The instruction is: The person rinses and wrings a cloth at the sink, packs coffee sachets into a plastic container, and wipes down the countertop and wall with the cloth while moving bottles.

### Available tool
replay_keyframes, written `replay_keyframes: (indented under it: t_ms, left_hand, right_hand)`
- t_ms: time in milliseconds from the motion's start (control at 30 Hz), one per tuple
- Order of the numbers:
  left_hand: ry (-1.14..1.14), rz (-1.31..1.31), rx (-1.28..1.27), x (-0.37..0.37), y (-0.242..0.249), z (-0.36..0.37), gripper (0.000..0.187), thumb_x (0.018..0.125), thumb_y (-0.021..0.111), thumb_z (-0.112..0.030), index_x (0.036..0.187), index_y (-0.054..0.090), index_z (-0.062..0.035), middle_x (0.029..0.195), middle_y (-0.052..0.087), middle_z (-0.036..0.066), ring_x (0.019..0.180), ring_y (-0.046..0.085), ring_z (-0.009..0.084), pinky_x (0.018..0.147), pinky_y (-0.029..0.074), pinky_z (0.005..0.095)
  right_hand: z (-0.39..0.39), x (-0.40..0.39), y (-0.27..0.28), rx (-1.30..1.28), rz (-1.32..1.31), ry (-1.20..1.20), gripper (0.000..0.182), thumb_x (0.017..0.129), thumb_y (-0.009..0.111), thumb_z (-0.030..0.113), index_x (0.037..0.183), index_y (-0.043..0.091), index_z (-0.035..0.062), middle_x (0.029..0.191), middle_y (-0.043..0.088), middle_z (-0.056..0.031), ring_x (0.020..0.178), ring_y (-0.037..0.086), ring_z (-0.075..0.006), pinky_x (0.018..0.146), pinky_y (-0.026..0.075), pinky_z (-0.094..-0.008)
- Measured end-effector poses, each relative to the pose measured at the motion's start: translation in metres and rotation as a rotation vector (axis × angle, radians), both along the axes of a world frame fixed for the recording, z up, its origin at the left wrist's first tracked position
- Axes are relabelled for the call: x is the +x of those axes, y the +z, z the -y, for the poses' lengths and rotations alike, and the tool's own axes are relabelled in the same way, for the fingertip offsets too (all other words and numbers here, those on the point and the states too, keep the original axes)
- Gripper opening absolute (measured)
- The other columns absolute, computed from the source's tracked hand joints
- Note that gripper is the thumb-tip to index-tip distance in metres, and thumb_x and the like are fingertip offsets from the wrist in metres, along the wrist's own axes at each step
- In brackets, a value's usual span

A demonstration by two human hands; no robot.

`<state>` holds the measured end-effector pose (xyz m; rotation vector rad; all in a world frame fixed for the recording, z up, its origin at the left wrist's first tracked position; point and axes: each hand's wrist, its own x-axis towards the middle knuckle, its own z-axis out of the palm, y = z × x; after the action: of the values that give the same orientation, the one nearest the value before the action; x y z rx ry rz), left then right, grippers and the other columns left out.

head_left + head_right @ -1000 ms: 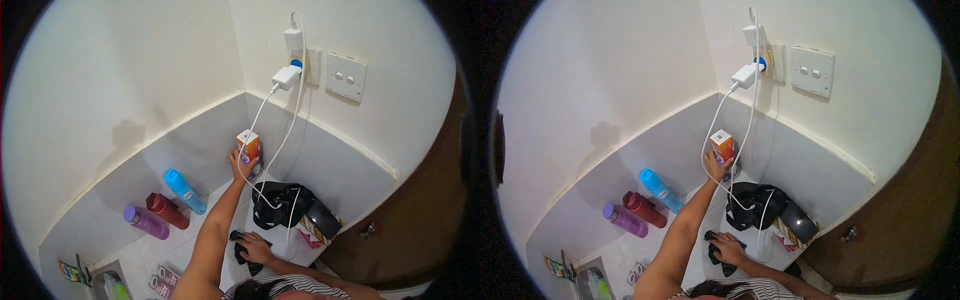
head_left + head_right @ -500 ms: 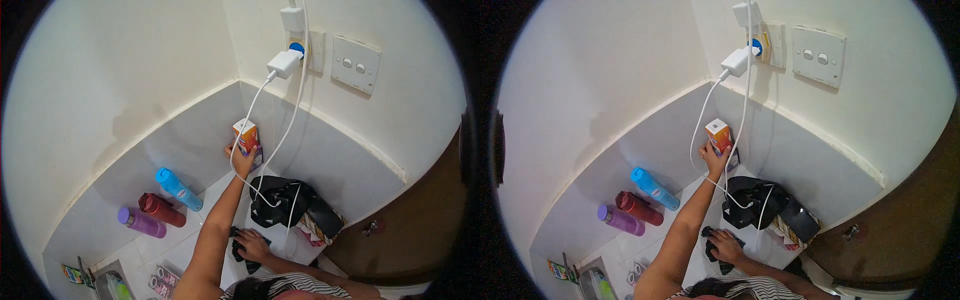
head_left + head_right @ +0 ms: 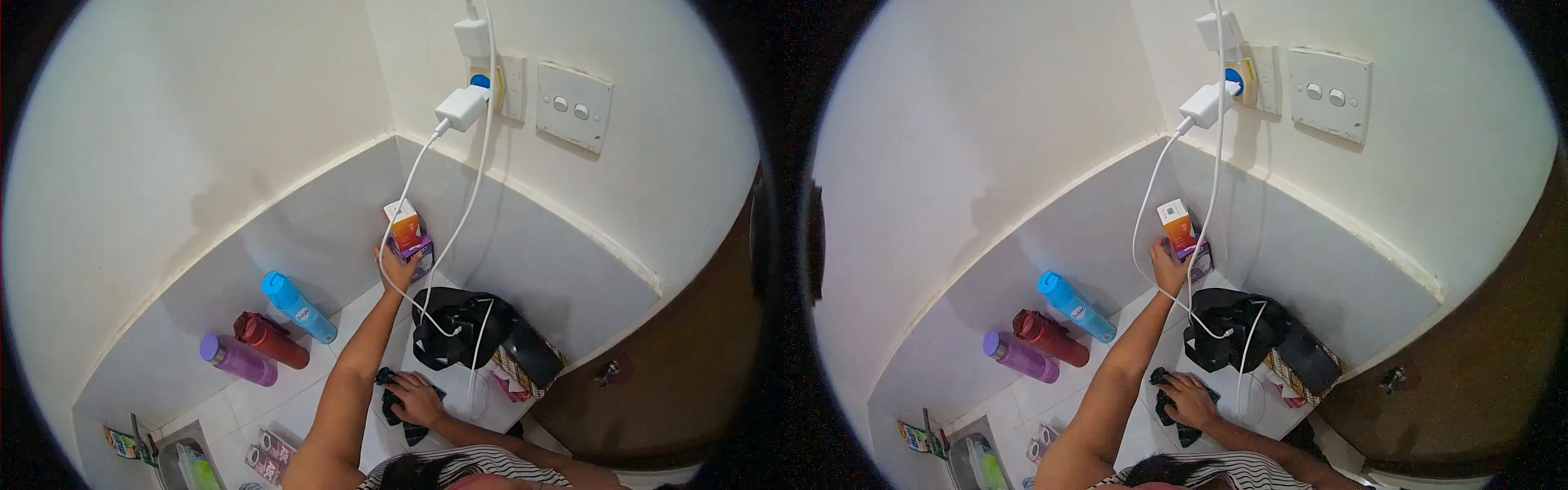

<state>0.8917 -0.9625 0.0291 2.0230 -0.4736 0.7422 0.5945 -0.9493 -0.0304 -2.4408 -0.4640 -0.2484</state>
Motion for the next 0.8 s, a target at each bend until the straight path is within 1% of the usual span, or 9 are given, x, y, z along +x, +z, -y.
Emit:
replay_keyframes:
  t_ms: [133,200,333,400,467,533,600,667,800]
  left_hand:
    - [0.031,-0.016,-0.081,0.004,-0.016,0.006,0.080,0.062,0.085,-0.026,0.123,0.043,0.0039,0.116,0.048,0.024,0.111,0.046,0.0416,0.098,0.037,0.0468]
    - [0.022,-0.083,-0.077,0.008,-0.019,0.009,0.090,0.062,0.086,-0.036,0.127,0.040,0.0068,0.119,0.049,0.026,0.113,0.047,0.0417,0.098,0.038,0.0446]
    - [0.001,-0.083,-0.121,0.015,-0.028,0.011,0.090,0.061,0.087,-0.032,0.127,0.040,0.0066,0.119,0.049,0.023,0.110,0.049,0.0399,0.097,0.039,0.0454]
    - [0.066,-0.025,0.016,0.005,-0.026,-0.001,0.090,0.061,0.087,-0.033,0.127,0.040,0.0070,0.118,0.048,0.023,0.104,0.051,0.0380,0.091,0.043,0.0433]
    - [0.023,-0.099,-0.124,-0.010,-0.026,-0.019,0.092,0.061,0.088,-0.032,0.131,0.038,0.0034,0.119,0.046,0.021,0.098,0.053,0.0323,0.082,0.048,0.0392]
    - [-0.107,-0.262,-0.335,-0.059,0.007,-0.053,0.077,0.072,0.082,-0.019,0.133,0.038,-0.0024,0.123,0.045,0.016,0.093,0.055,0.0212,0.077,0.051,0.0324]
    - [-0.124,-0.166,-0.447,-0.113,0.013,-0.089,0.064,0.078,0.075,-0.009,0.131,0.039,-0.0029,0.124,0.044,0.014,0.088,0.056,0.0176,0.073,0.051,0.0285]
    - [-0.059,-0.199,-0.526,-0.188,0.028,-0.124,0.056,0.081,0.070,-0.003,0.129,0.041,-0.0027,0.124,0.045,0.012,0.087,0.056,0.0163,0.075,0.051,0.0278]
    - [0.123,-0.282,-0.521,-0.297,-0.007,-0.175,0.041,0.082,0.067,0.000,0.118,0.048,-0.0021,0.112,0.050,0.009,0.083,0.054,0.0129,0.073,0.049,0.0262]
  right_hand:
    - [-0.001,-0.001,0.004,0.022,0.050,-0.028,0.052,0.074,0.065,0.023,0.123,0.058,0.0094,0.131,0.051,-0.0132,0.128,0.041,-0.0325,0.107,0.033,-0.0444]
    - [-0.002,0.000,0.009,0.055,0.041,-0.058,0.053,0.071,0.066,0.021,0.122,0.058,0.0088,0.124,0.052,-0.0125,0.121,0.043,-0.0335,0.103,0.037,-0.0441]
    - [-0.004,0.004,0.005,0.052,0.000,-0.029,0.059,0.071,0.069,0.020,0.127,0.054,0.0071,0.116,0.052,-0.0137,0.112,0.046,-0.0335,0.099,0.038,-0.0455]
    - [-0.003,0.004,0.004,0.052,0.027,-0.020,0.060,0.072,0.069,0.020,0.128,0.053,0.0082,0.116,0.052,-0.0139,0.112,0.047,-0.0341,0.100,0.039,-0.0458]
    - [0.001,0.001,-0.002,0.003,0.003,0.071,0.059,0.075,0.069,0.027,0.129,0.052,0.0096,0.129,0.048,-0.0166,0.124,0.041,-0.0374,0.106,0.032,-0.0497]
    - [0.007,-0.004,0.007,-0.051,-0.018,0.179,0.059,0.078,0.068,0.034,0.129,0.052,0.0095,0.139,0.043,-0.0202,0.130,0.036,-0.0407,0.110,0.025,-0.0541]
    - [0.002,-0.005,-0.002,-0.132,0.000,0.137,0.059,0.079,0.067,0.034,0.130,0.051,0.0074,0.137,0.043,-0.0214,0.129,0.036,-0.0412,0.109,0.026,-0.0542]
    - [-0.011,0.008,-0.009,-0.130,0.054,0.021,0.054,0.081,0.065,0.029,0.126,0.052,0.0024,0.135,0.044,-0.0240,0.126,0.040,-0.0420,0.108,0.027,-0.0541]
    - [-0.036,0.096,-0.020,-0.144,0.147,-0.306,0.056,0.081,0.065,0.027,0.127,0.049,-0.0017,0.135,0.044,-0.0258,0.126,0.038,-0.0447,0.107,0.028,-0.0534]
